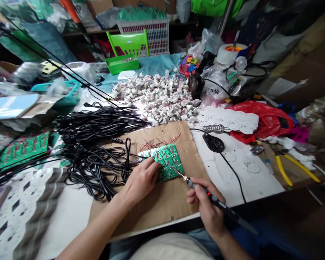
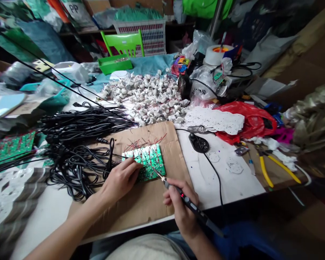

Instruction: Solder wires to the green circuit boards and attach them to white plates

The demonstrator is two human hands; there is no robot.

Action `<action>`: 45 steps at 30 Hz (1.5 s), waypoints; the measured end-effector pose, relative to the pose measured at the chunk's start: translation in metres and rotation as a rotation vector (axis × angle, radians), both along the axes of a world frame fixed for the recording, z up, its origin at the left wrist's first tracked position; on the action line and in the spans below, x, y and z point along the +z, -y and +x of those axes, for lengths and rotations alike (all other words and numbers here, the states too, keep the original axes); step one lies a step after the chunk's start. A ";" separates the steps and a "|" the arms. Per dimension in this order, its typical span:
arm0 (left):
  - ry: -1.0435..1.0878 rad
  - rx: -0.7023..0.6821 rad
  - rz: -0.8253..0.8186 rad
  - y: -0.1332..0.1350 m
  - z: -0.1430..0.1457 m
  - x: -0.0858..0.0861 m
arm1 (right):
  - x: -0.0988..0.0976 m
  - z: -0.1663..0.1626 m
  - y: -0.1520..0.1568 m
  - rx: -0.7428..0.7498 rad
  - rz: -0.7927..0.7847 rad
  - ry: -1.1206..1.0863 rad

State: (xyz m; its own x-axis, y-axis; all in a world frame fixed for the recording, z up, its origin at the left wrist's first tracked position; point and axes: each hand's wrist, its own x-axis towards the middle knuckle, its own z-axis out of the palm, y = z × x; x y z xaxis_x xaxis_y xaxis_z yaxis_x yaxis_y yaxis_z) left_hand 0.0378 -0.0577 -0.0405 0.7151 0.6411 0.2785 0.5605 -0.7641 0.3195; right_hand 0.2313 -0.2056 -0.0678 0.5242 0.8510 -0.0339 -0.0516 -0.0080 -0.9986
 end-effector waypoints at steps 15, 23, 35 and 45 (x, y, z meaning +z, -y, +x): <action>0.032 -0.021 -0.005 0.001 0.001 -0.001 | 0.006 -0.004 -0.020 0.079 -0.033 0.108; 0.044 -0.027 0.007 0.002 0.001 -0.002 | 0.008 -0.005 -0.021 0.134 -0.031 0.133; 0.022 -0.002 0.019 0.005 0.002 -0.002 | 0.010 -0.006 -0.020 0.139 -0.033 0.202; -0.012 0.019 0.024 0.007 0.004 0.000 | 0.008 -0.007 -0.020 0.119 -0.020 0.197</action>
State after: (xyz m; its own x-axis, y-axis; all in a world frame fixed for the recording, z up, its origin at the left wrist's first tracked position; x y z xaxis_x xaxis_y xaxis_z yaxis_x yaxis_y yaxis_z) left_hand 0.0416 -0.0644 -0.0407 0.7064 0.6475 0.2859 0.5784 -0.7609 0.2941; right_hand 0.2243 -0.1856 -0.0598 0.4187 0.9072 0.0416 0.1472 -0.0227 -0.9888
